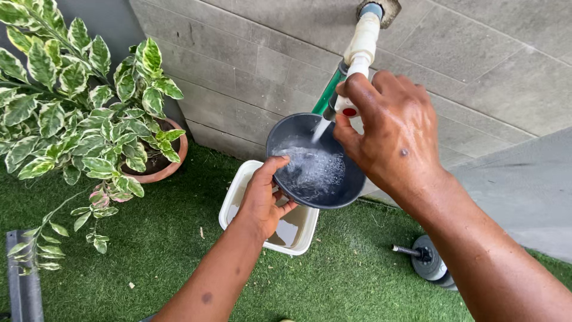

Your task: The person washes a dark mat in a bucket of water by hand, rinses it, and then prepares a cleaning solution in a bowl by mixing water and a white powder from a bottle.

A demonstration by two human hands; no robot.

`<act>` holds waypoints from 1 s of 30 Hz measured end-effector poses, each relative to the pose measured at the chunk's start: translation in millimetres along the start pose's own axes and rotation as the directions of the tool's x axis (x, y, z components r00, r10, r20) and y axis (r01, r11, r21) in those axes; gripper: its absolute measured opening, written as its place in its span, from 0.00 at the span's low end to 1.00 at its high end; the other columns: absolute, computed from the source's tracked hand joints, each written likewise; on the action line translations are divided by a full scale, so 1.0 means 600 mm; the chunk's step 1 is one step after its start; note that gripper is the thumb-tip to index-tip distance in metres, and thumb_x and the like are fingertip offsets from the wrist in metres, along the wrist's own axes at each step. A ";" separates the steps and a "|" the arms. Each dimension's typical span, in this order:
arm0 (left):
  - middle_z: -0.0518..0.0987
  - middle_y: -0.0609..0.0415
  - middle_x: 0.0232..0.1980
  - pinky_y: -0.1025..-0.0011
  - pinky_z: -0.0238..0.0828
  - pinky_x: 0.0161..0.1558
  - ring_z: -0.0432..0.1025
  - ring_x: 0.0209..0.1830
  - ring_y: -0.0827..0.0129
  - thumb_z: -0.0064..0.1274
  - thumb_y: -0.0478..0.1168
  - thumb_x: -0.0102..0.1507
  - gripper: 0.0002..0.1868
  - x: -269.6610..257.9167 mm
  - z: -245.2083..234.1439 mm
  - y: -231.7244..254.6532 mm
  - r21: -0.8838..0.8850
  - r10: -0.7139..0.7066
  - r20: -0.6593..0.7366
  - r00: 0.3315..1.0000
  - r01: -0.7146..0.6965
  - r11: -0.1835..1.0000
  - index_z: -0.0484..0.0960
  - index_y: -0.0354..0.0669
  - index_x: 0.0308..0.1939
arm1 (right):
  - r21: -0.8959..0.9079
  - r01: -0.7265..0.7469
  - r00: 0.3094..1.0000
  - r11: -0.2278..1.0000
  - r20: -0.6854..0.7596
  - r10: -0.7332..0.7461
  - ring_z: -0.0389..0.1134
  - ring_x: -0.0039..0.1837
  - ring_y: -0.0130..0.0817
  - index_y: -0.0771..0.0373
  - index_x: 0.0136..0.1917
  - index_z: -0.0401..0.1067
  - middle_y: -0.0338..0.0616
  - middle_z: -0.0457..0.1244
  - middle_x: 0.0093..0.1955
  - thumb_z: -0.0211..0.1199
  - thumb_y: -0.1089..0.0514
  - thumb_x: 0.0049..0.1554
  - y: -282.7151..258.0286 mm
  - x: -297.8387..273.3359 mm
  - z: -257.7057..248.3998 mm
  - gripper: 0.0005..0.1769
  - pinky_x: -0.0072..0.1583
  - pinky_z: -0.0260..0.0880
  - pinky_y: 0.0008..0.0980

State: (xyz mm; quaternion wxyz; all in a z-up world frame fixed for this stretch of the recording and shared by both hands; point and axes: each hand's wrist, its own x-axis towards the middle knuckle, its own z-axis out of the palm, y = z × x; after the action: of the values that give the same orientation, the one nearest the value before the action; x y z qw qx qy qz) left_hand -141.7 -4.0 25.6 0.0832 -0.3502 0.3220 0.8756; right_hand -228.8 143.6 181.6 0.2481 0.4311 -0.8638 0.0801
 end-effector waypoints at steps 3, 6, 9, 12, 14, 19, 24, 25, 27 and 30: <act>0.71 0.52 0.56 0.50 0.64 0.62 0.67 0.61 0.60 0.58 0.57 0.51 0.39 0.011 -0.011 -0.013 -0.017 -0.040 -0.033 0.999 0.039 0.999 0.71 0.49 0.63 | 0.019 -0.008 1.000 1.000 -0.018 0.009 0.66 0.46 0.47 0.58 0.58 0.73 0.46 0.63 0.42 0.73 0.57 0.56 0.002 -0.004 0.003 0.17 0.51 0.65 0.49; 0.69 0.52 0.54 0.50 0.65 0.63 0.67 0.61 0.56 0.59 0.55 0.52 0.37 0.028 -0.022 -0.026 -0.064 -0.057 -0.049 0.997 0.054 0.996 0.70 0.44 0.62 | 0.048 -0.017 0.999 0.999 -0.027 0.018 0.67 0.47 0.49 0.59 0.58 0.73 0.47 0.64 0.44 0.72 0.58 0.57 0.003 -0.005 0.004 0.17 0.51 0.66 0.49; 0.70 0.52 0.53 0.52 0.65 0.63 0.67 0.60 0.57 0.58 0.52 0.52 0.33 0.041 -0.034 -0.036 -0.081 -0.054 -0.023 0.998 0.052 0.995 0.72 0.43 0.58 | 0.047 0.002 0.998 0.999 -0.056 0.000 0.68 0.49 0.49 0.59 0.60 0.73 0.47 0.64 0.45 0.72 0.58 0.58 0.003 -0.009 0.006 0.17 0.51 0.67 0.49; 0.70 0.53 0.52 0.53 0.66 0.61 0.67 0.57 0.58 0.57 0.49 0.53 0.28 0.048 -0.041 -0.041 -0.080 -0.058 -0.035 0.998 0.055 0.995 0.74 0.47 0.55 | 0.046 -0.001 0.998 0.999 -0.068 0.004 0.68 0.49 0.48 0.60 0.57 0.72 0.47 0.64 0.46 0.73 0.59 0.59 0.002 -0.010 0.008 0.16 0.50 0.67 0.49; 0.68 0.54 0.51 0.53 0.66 0.61 0.66 0.55 0.59 0.57 0.47 0.53 0.25 0.049 -0.047 -0.043 -0.083 -0.065 -0.062 0.996 0.059 0.995 0.74 0.49 0.53 | 0.031 -0.004 0.997 1.000 -0.077 0.006 0.68 0.49 0.48 0.60 0.57 0.72 0.46 0.64 0.46 0.74 0.59 0.58 0.001 -0.010 0.009 0.16 0.50 0.67 0.49; 0.69 0.55 0.51 0.51 0.68 0.58 0.68 0.51 0.61 0.57 0.41 0.52 0.24 0.047 -0.056 -0.044 -0.034 -0.066 -0.142 0.988 0.062 0.998 0.75 0.49 0.52 | 0.042 -0.012 0.997 0.999 -0.072 0.015 0.68 0.47 0.45 0.60 0.57 0.73 0.45 0.63 0.45 0.74 0.60 0.57 0.004 -0.011 0.011 0.17 0.47 0.66 0.47; 0.69 0.55 0.49 0.52 0.67 0.58 0.68 0.50 0.61 0.56 0.40 0.52 0.23 0.041 -0.062 -0.045 -0.007 -0.072 -0.173 0.982 0.071 0.997 0.74 0.49 0.52 | 0.052 -0.020 0.997 0.998 -0.078 0.024 0.68 0.47 0.43 0.59 0.57 0.73 0.44 0.62 0.44 0.74 0.61 0.56 0.002 -0.011 0.011 0.17 0.47 0.66 0.46; 0.70 0.55 0.49 0.53 0.67 0.58 0.68 0.50 0.61 0.56 0.40 0.52 0.23 0.041 -0.063 -0.046 0.002 -0.073 -0.170 0.983 0.075 0.997 0.74 0.48 0.52 | 0.043 -0.013 0.996 0.999 -0.083 0.017 0.68 0.47 0.42 0.59 0.57 0.73 0.43 0.62 0.44 0.74 0.61 0.57 0.001 -0.011 0.010 0.17 0.47 0.66 0.46; 0.70 0.55 0.49 0.54 0.67 0.59 0.68 0.50 0.61 0.56 0.40 0.52 0.23 0.039 -0.062 -0.046 0.025 -0.078 -0.166 0.983 0.083 0.996 0.75 0.47 0.52 | 0.033 -0.006 0.996 0.999 -0.085 0.009 0.68 0.46 0.41 0.59 0.58 0.73 0.43 0.62 0.44 0.74 0.61 0.57 0.000 -0.008 0.008 0.17 0.47 0.66 0.45; 0.70 0.54 0.49 0.56 0.68 0.59 0.69 0.51 0.61 0.55 0.40 0.53 0.22 0.038 -0.061 -0.049 0.044 -0.083 -0.166 0.983 0.091 0.995 0.76 0.46 0.52 | 0.057 -0.016 0.997 0.998 -0.078 0.021 0.67 0.40 0.38 0.62 0.57 0.73 0.45 0.62 0.41 0.75 0.61 0.56 -0.004 -0.004 0.004 0.17 0.41 0.66 0.43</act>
State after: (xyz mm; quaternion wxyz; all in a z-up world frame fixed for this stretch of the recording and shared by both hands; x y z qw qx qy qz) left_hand -127.1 -6.0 -24.6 0.1037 -0.4325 0.3346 0.8308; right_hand -226.5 142.7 178.2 0.2688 0.4264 -0.8548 0.1234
